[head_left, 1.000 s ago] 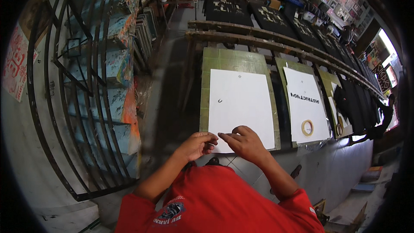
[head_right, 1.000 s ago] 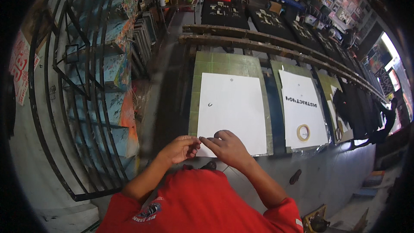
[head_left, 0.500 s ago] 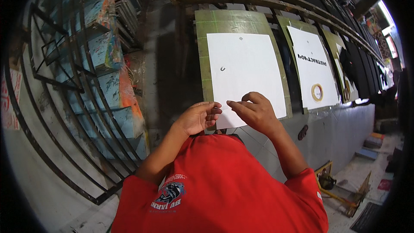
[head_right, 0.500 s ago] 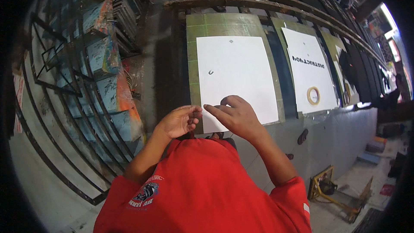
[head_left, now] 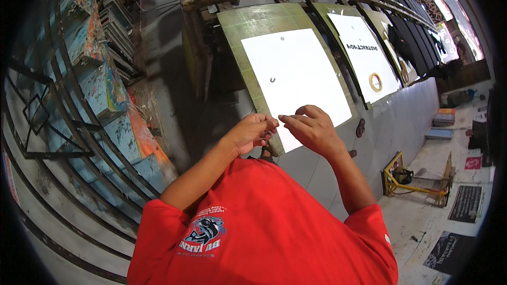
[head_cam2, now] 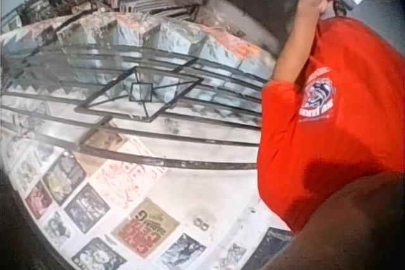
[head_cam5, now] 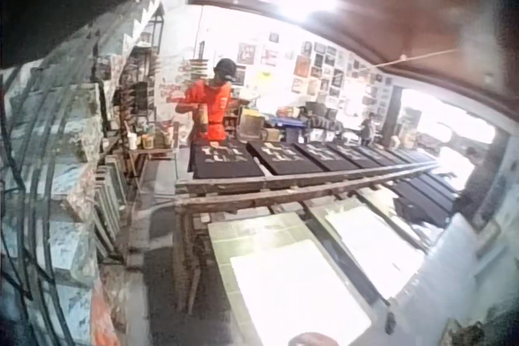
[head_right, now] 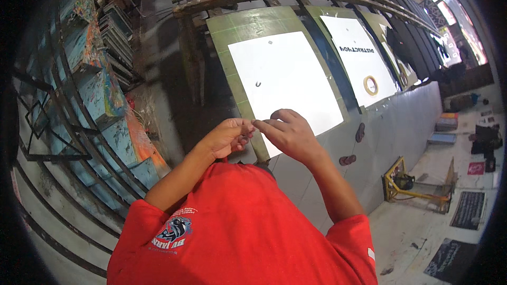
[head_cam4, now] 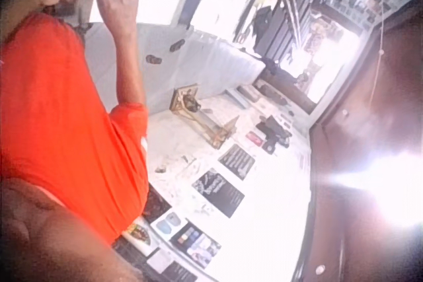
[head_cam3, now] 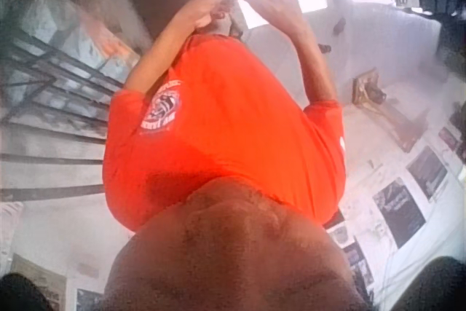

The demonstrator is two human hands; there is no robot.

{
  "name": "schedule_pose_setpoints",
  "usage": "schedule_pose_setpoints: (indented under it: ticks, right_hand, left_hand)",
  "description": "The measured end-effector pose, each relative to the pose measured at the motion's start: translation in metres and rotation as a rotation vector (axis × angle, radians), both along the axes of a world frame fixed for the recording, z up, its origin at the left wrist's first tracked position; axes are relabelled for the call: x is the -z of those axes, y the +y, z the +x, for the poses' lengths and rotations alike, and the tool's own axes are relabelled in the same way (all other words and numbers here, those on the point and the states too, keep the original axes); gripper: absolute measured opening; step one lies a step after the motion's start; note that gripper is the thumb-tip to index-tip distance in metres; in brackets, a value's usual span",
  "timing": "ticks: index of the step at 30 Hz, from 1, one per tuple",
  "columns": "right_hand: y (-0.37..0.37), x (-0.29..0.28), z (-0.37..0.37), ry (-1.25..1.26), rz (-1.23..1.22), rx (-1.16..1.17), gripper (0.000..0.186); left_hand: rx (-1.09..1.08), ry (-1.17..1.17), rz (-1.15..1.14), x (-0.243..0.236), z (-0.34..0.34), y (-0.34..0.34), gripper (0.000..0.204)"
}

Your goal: The person trims a white sheet of paper with scissors and then uses tape to secure a stencil onto a screen printing frame.

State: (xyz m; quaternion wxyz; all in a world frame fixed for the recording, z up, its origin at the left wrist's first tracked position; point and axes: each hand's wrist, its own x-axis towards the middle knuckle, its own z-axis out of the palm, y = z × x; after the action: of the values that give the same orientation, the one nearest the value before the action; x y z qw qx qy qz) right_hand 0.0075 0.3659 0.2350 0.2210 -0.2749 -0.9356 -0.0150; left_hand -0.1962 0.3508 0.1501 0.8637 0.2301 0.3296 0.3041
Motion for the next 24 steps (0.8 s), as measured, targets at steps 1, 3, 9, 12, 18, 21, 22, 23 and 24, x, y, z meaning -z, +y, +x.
schedule_pose_setpoints:
  ticks: [1,3,9,12,18,21,22,23,24]
  right_hand:
    - [-0.004,0.006,-0.005,0.047,-0.054,0.061,0.035]
    - [-0.017,0.028,-0.012,0.151,-0.169,0.191,0.037]
    - [-0.057,0.084,-0.001,0.325,-0.344,0.497,0.049]
    - [-0.077,0.102,0.035,0.009,-0.348,0.500,0.050]
    - [-0.092,0.119,0.049,-0.037,-0.372,0.512,0.038]
    - [-0.092,0.124,0.047,0.000,-0.330,0.506,0.030]
    - [-0.091,0.126,0.047,0.003,-0.321,0.510,0.027]
    - [-0.090,0.127,0.047,0.006,-0.312,0.514,0.025]
    - [-0.090,0.129,0.048,0.008,-0.304,0.517,0.023]
  left_hand:
    - [0.011,0.015,0.002,0.002,-0.004,0.000,0.013]
    - [-0.029,0.099,0.020,0.005,-0.011,-0.001,0.013]
    - [-0.073,0.344,0.190,0.041,-0.033,0.009,0.014]
    - [-0.106,0.406,0.143,0.056,-0.041,0.015,0.013]
    - [-0.043,0.444,0.121,0.068,-0.041,0.028,0.015]
    - [-0.024,0.460,0.121,0.071,-0.036,0.032,0.017]
    - [-0.019,0.469,0.122,0.071,-0.035,0.032,0.018]
    - [-0.016,0.467,0.121,0.071,-0.034,0.033,0.018]
    - [-0.015,0.466,0.121,0.071,-0.034,0.034,0.018]
